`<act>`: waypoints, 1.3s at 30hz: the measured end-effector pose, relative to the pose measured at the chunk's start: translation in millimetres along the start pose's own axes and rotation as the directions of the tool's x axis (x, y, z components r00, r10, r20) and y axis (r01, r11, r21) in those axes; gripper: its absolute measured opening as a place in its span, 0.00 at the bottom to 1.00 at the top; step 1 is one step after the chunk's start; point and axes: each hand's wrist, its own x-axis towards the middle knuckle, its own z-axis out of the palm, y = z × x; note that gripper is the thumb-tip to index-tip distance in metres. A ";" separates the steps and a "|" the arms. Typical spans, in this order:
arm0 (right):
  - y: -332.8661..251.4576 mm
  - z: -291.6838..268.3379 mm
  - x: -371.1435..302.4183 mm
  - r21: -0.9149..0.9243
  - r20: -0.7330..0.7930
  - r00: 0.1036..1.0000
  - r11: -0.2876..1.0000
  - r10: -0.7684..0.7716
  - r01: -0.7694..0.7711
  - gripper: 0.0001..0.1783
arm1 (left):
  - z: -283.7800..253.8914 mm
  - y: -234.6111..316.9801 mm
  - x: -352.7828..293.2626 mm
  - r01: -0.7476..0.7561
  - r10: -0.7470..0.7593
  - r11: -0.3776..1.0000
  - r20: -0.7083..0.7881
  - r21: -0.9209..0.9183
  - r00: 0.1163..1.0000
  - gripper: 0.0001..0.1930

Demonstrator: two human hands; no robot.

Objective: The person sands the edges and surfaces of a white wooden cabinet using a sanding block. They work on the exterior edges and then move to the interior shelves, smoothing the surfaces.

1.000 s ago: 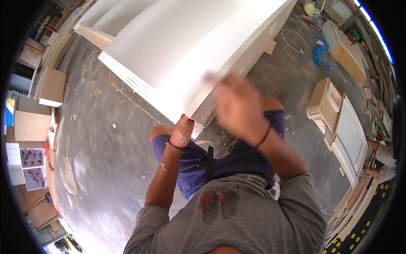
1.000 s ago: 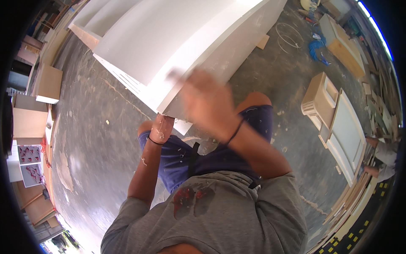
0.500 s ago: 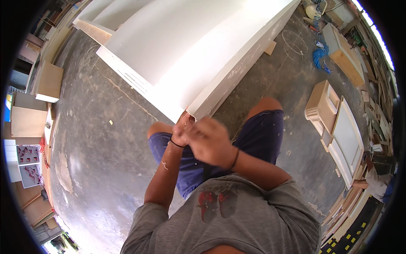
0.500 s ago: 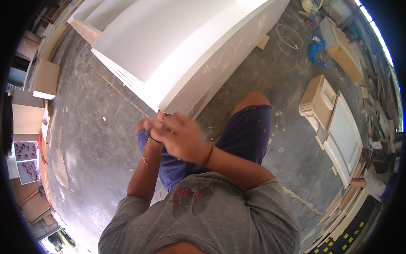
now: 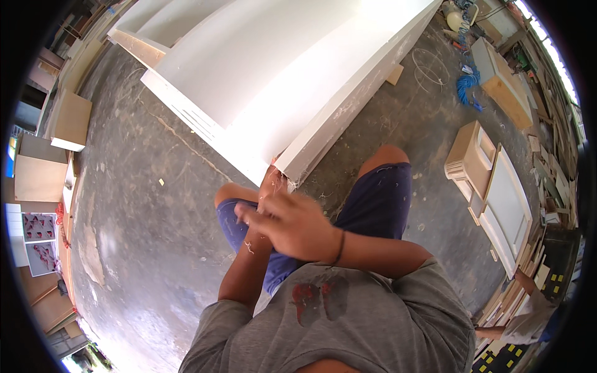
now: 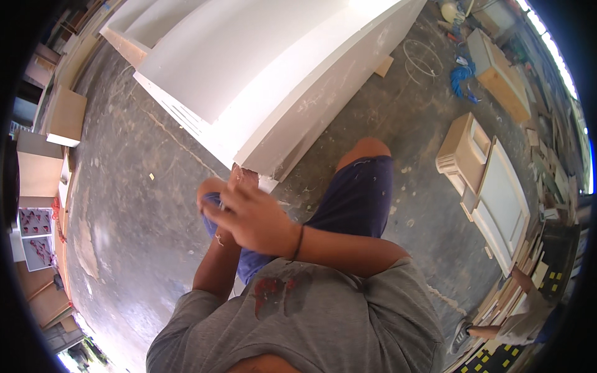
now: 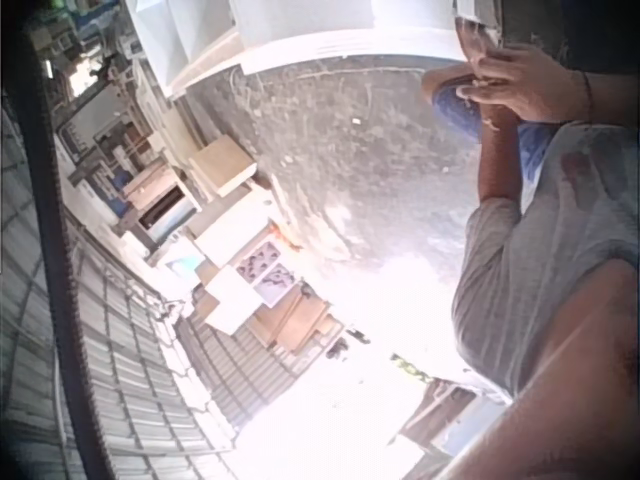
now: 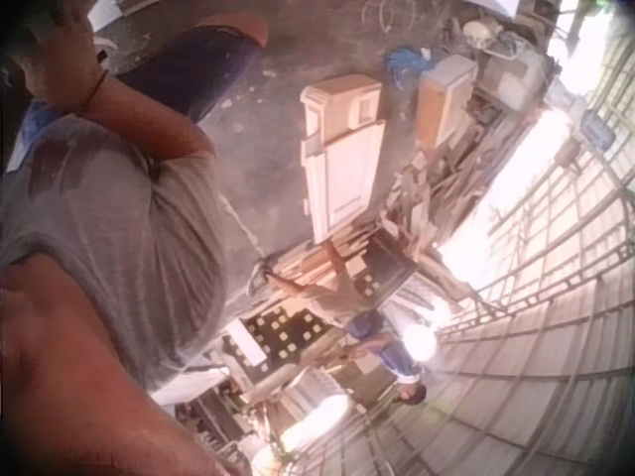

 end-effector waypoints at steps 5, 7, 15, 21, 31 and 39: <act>107.7 -78.1 36.6 -0.351 -0.204 0.945 0.882 0.254 -0.313 0.29 | 17.2 23.4 -10.3 -0.071 0.072 0.996 0.000 0.048 0.997 0.28; 114.7 -75.9 38.0 -0.388 -0.196 0.949 0.869 0.247 -0.306 0.29 | 15.7 24.5 -5.3 -0.071 0.072 0.997 -0.014 0.040 0.997 0.29; -21.5 -6.9 7.6 0.106 0.085 0.994 0.991 0.070 -0.079 0.25 | 38.1 71.7 -1.8 0.059 -0.060 0.998 0.055 0.031 0.997 0.33; 24.1 -91.5 -3.8 0.176 -0.100 0.924 0.920 0.370 -0.350 0.25 | 82.2 155.7 -3.7 -0.105 -0.183 0.605 0.266 0.789 0.946 0.27; 42.2 -130.1 -54.3 0.406 -0.143 0.758 0.736 0.636 -0.542 0.23 | 154.9 152.0 88.2 -0.180 -0.497 0.105 0.208 0.978 0.842 0.25; 69.3 -149.9 -82.1 0.458 -0.184 0.685 0.678 0.705 -0.574 0.21 | 201.4 96.7 167.8 -0.316 -0.191 -0.248 0.274 0.916 0.943 0.19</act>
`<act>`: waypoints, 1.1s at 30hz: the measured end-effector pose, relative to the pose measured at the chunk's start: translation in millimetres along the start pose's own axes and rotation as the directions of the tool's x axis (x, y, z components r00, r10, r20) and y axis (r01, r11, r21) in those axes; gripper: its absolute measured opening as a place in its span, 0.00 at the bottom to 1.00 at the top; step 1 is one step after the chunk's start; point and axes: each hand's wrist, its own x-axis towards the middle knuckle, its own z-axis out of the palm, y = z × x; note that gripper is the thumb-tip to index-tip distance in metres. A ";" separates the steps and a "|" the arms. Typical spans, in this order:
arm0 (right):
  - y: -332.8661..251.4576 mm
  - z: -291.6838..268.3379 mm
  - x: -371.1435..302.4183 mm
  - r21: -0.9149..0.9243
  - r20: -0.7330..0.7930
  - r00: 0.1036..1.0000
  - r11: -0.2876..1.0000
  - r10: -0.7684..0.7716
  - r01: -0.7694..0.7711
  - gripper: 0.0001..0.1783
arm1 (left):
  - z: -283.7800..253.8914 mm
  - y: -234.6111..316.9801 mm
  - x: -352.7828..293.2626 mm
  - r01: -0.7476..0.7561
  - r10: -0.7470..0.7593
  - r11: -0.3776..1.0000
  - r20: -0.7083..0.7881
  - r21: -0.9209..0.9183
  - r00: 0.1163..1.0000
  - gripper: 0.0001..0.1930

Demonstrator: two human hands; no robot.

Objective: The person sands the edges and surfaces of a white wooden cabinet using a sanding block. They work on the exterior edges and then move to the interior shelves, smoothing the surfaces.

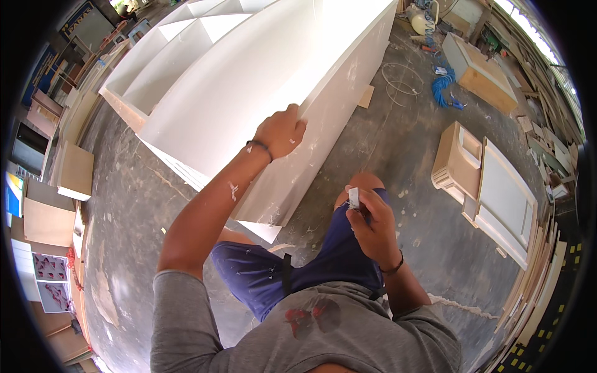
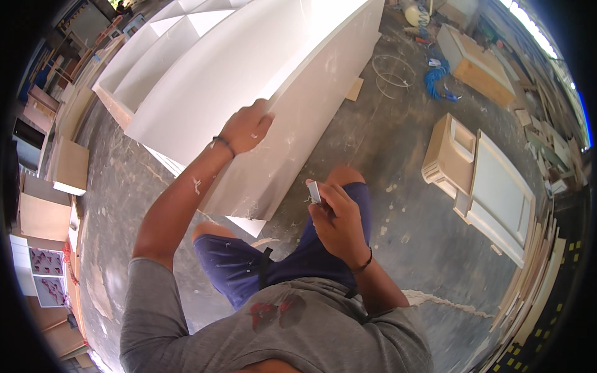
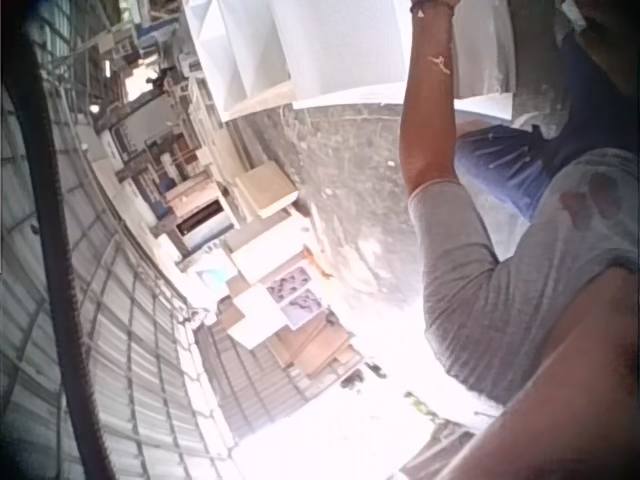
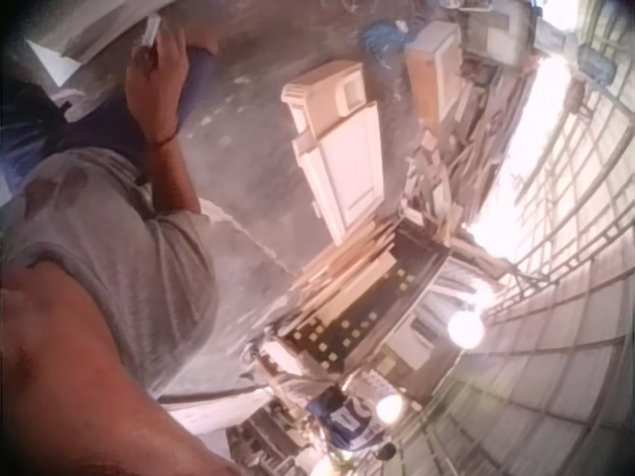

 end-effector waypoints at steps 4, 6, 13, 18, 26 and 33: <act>18.4 -23.7 -4.5 0.018 -0.045 0.996 0.996 0.083 -0.082 0.20 | 11.2 25.3 62.4 0.018 -0.004 0.994 -0.125 0.109 0.992 0.18; 28.3 -33.7 -7.4 0.047 -0.070 0.991 0.993 0.115 -0.112 0.20 | 13.8 37.9 96.0 0.039 -0.008 0.983 -0.168 0.181 0.986 0.17; 74.5 -63.2 -16.5 0.164 -0.165 0.969 0.974 0.184 -0.157 0.18 | 14.4 50.6 116.1 0.124 -0.068 0.959 -0.217 0.256 0.974 0.15; 101.0 -83.3 16.2 0.174 -0.116 0.965 0.962 0.234 -0.212 0.18 | 11.4 29.0 7.0 0.042 -0.012 0.984 -0.170 0.173 0.985 0.14; 99.3 -54.9 230.3 -0.322 -0.001 0.946 0.896 -0.324 0.306 0.20 | -7.3 3.4 -125.6 0.115 -0.149 0.986 -0.329 -0.122 0.932 0.09; 96.0 -44.5 320.4 -0.743 -0.011 0.896 0.603 -0.443 0.289 0.22 | -6.8 2.6 -115.1 0.031 -0.105 0.984 -0.419 -0.178 0.902 0.07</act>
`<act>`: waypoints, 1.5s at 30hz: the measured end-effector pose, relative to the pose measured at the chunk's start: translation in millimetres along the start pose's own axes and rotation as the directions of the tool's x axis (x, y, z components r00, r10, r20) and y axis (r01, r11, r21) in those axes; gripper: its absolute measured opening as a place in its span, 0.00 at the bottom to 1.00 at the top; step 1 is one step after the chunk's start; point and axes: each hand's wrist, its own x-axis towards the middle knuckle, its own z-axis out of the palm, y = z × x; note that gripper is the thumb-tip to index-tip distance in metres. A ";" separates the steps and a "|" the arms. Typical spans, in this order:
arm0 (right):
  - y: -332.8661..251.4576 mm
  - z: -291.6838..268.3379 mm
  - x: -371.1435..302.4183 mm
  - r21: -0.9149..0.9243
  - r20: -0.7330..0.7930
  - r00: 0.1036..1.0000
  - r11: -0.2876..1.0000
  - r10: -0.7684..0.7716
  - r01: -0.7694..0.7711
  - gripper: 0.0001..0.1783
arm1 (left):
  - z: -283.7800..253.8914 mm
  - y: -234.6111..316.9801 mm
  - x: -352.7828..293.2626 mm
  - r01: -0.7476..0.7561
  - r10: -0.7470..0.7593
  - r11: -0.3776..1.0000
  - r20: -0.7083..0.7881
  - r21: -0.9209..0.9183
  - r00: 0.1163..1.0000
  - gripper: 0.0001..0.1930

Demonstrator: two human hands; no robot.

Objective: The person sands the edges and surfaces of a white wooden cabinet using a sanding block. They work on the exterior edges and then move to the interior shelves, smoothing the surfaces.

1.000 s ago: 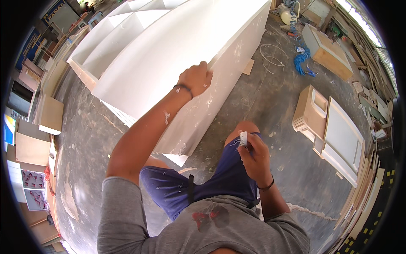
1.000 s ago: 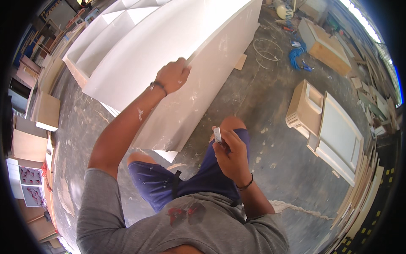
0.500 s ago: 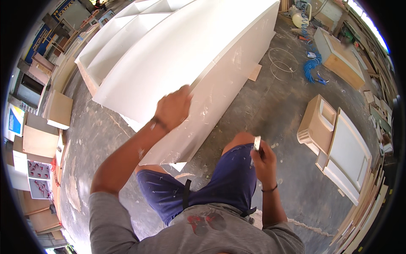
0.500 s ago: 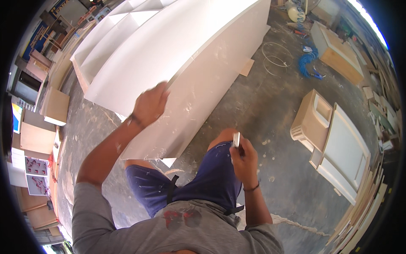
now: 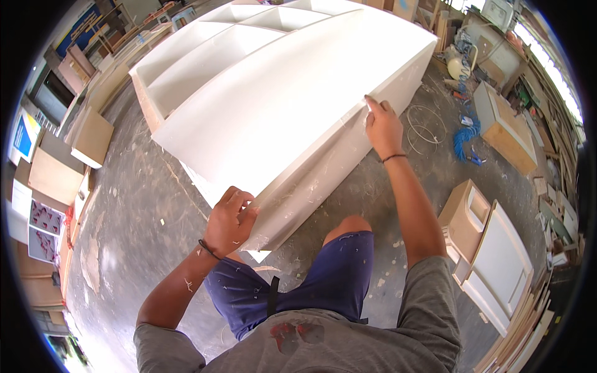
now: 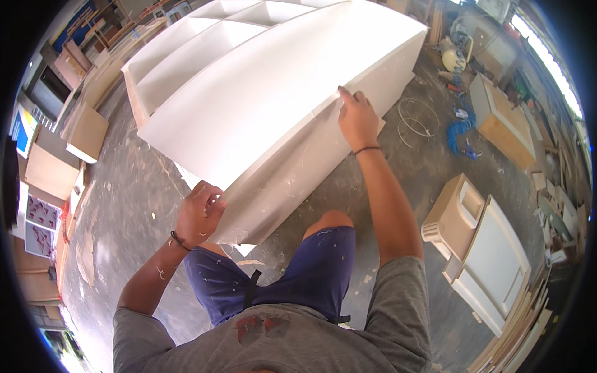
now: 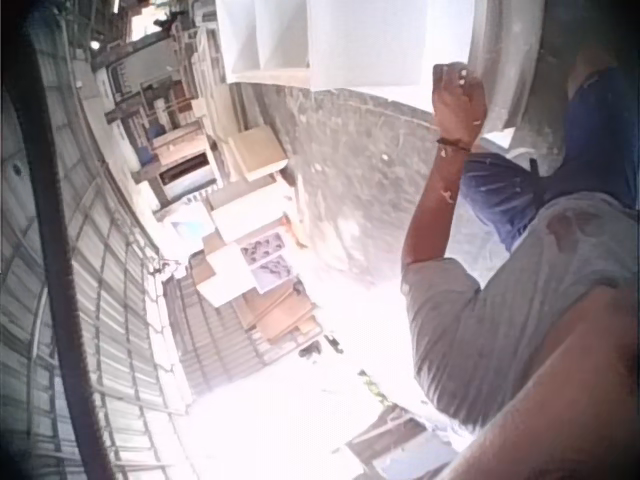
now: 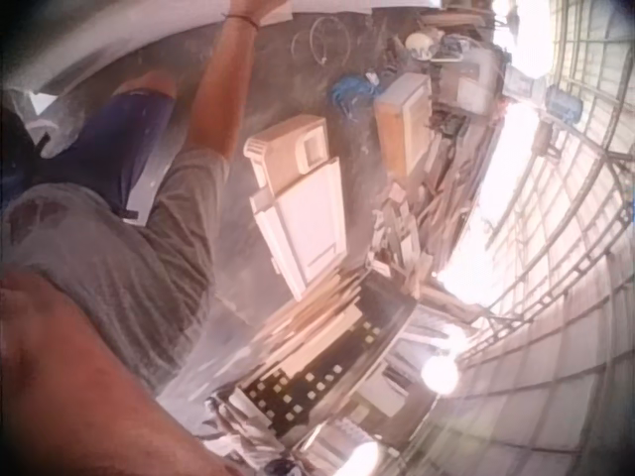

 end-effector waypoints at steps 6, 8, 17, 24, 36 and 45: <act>-55.9 14.0 -40.0 0.059 -0.097 0.993 0.995 -0.075 0.081 0.26 | -3.7 -7.0 -0.6 0.114 -0.108 0.986 0.057 -0.124 0.993 0.09; -79.3 13.1 -58.6 0.107 -0.092 0.992 0.989 -0.089 0.099 0.27 | -3.9 -15.5 -3.0 0.195 -0.177 0.956 0.099 -0.217 0.979 0.09; -234.0 -19.1 -165.2 0.308 0.002 0.968 0.921 -0.252 0.239 0.28 | -27.8 -114.8 -13.2 0.684 -0.129 -0.054 0.684 -0.727 0.718 0.29; -318.5 -52.3 -280.4 0.620 0.102 0.826 0.684 -0.555 0.383 0.23 | 15.3 -98.1 -14.9 0.640 0.080 0.157 0.656 -0.752 0.751 0.38; -259.5 -190.6 -316.9 0.278 -0.032 0.962 0.927 0.271 -0.252 0.19 | 78.6 -37.6 132.5 -0.295 0.328 0.945 0.440 -0.142 0.836 0.16; -257.4 -221.4 -348.0 0.102 -0.168 0.926 0.940 0.338 -0.325 0.18 | 79.8 -61.2 111.9 -0.328 0.413 0.907 0.407 -0.262 0.815 0.22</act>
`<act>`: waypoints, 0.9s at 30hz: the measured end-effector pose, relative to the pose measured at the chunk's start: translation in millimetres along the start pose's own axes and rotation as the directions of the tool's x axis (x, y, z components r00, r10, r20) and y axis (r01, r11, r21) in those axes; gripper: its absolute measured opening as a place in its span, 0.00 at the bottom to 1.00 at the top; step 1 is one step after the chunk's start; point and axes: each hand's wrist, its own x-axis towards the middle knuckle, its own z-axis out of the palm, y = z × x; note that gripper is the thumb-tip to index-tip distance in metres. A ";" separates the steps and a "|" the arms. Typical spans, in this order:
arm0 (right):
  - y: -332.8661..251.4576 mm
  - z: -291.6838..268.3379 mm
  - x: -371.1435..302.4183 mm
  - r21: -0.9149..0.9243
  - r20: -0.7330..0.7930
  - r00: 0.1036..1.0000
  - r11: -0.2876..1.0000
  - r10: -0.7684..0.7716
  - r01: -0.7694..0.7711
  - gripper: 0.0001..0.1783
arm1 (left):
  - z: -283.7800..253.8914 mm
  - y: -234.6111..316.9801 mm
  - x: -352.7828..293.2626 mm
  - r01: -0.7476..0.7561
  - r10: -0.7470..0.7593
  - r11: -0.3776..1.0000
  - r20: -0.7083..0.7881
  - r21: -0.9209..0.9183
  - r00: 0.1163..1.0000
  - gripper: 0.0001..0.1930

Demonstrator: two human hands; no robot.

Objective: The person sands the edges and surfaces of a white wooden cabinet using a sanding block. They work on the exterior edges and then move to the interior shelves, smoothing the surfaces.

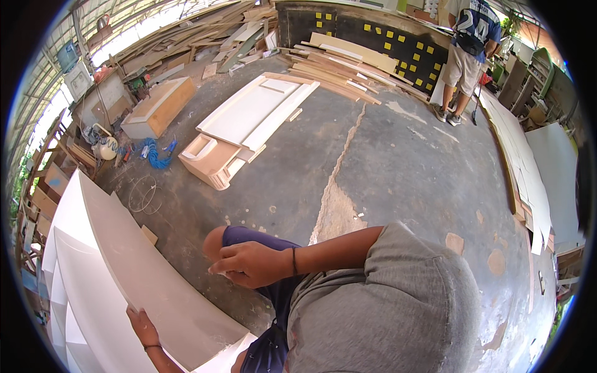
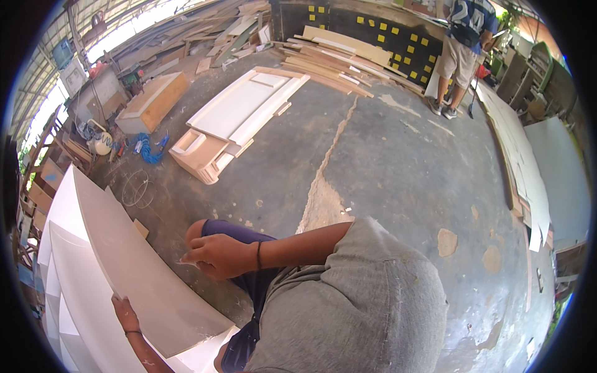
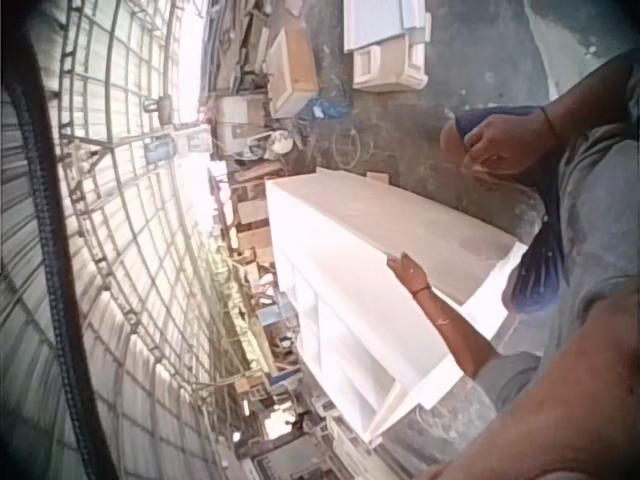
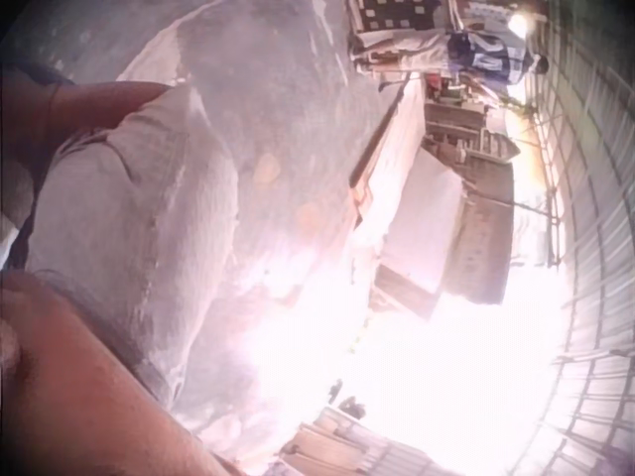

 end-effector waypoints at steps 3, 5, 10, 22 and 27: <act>1.0 -8.0 5.7 0.033 -0.018 1.000 0.999 -0.019 0.019 0.18 | -0.9 20.4 -29.6 0.052 -0.036 0.966 0.070 -0.254 0.997 0.25; 3.3 -8.6 10.4 0.060 -0.010 0.999 0.998 -0.031 0.032 0.18 | -0.8 26.5 -41.9 0.105 -0.074 0.928 0.099 -0.358 0.992 0.25; 18.7 9.4 38.3 0.085 0.041 0.998 0.995 -0.051 0.047 0.18 | -11.9 42.0 -86.2 0.112 -0.099 0.934 0.057 -0.338 0.993 0.29; 27.0 151.9 217.2 0.559 0.076 0.965 0.812 -0.252 0.169 0.12 | -29.0 99.0 -169.5 0.346 -0.348 0.937 -0.099 -0.041 0.932 0.19; 25.7 254.1 341.4 0.486 -0.044 0.893 0.771 -0.448 0.411 0.11 | -10.0 110.6 -159.2 0.482 -0.460 0.868 -0.172 0.121 0.871 0.17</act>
